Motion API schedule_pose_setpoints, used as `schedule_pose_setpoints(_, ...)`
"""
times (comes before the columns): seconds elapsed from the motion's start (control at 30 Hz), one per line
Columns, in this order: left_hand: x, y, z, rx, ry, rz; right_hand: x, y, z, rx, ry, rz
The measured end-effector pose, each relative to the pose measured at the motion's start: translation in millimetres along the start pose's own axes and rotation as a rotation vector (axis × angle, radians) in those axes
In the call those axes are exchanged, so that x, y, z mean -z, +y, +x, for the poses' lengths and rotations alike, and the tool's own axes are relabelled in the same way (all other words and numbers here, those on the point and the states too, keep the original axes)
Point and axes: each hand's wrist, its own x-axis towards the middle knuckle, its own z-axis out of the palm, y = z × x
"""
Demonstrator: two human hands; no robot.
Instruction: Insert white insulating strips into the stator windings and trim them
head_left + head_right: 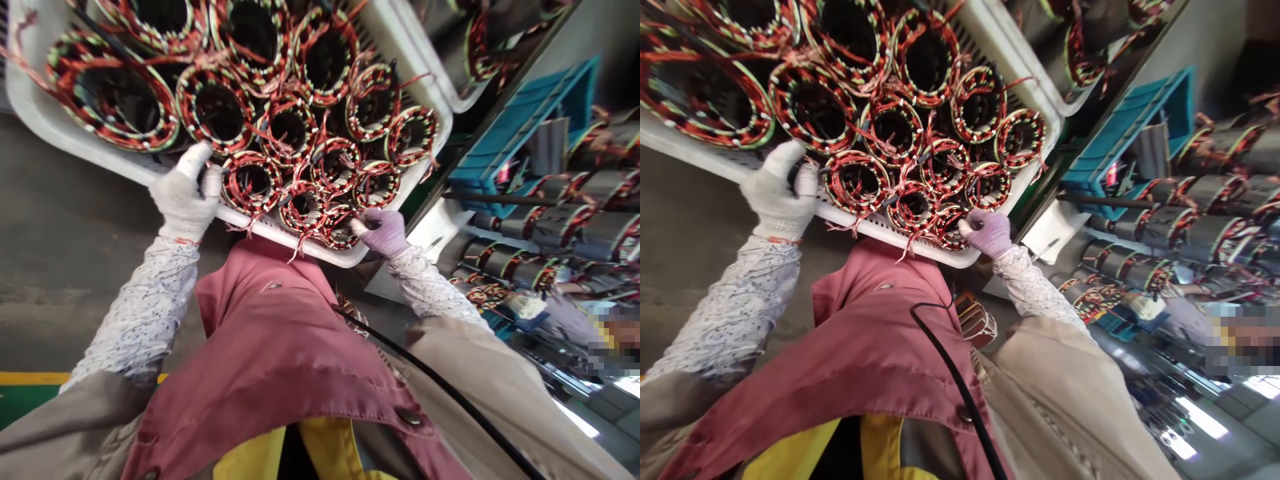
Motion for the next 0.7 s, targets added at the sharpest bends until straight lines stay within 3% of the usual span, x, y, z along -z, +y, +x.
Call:
schedule_pose_setpoints(0.1,-2.3,2.2,1.1,0.029,0.009,0.037,35.8,7.1,14.0,-0.011,0.253,0.188)
schedule_pose_setpoints(0.17,-3.6,3.7,2.2,0.046,0.02,0.067,50.0,13.5,31.2,-0.043,0.32,0.158)
schedule_pose_setpoints(0.3,-6.4,4.4,3.8,0.034,0.044,0.164,45.3,27.0,65.9,-0.144,0.208,-0.064)
schedule_pose_setpoints(0.5,-13.7,-1.4,3.7,-0.093,0.185,0.284,24.1,39.8,78.9,-0.086,0.127,-0.292)
schedule_pose_setpoints(0.63,-15.2,-1.8,5.3,-0.144,0.259,0.31,31.1,39.7,71.2,-0.034,0.131,-0.276)
schedule_pose_setpoints(0.7,-14.2,0.0,6.1,-0.137,0.268,0.324,46.8,41.2,72.9,-0.008,0.22,-0.138)
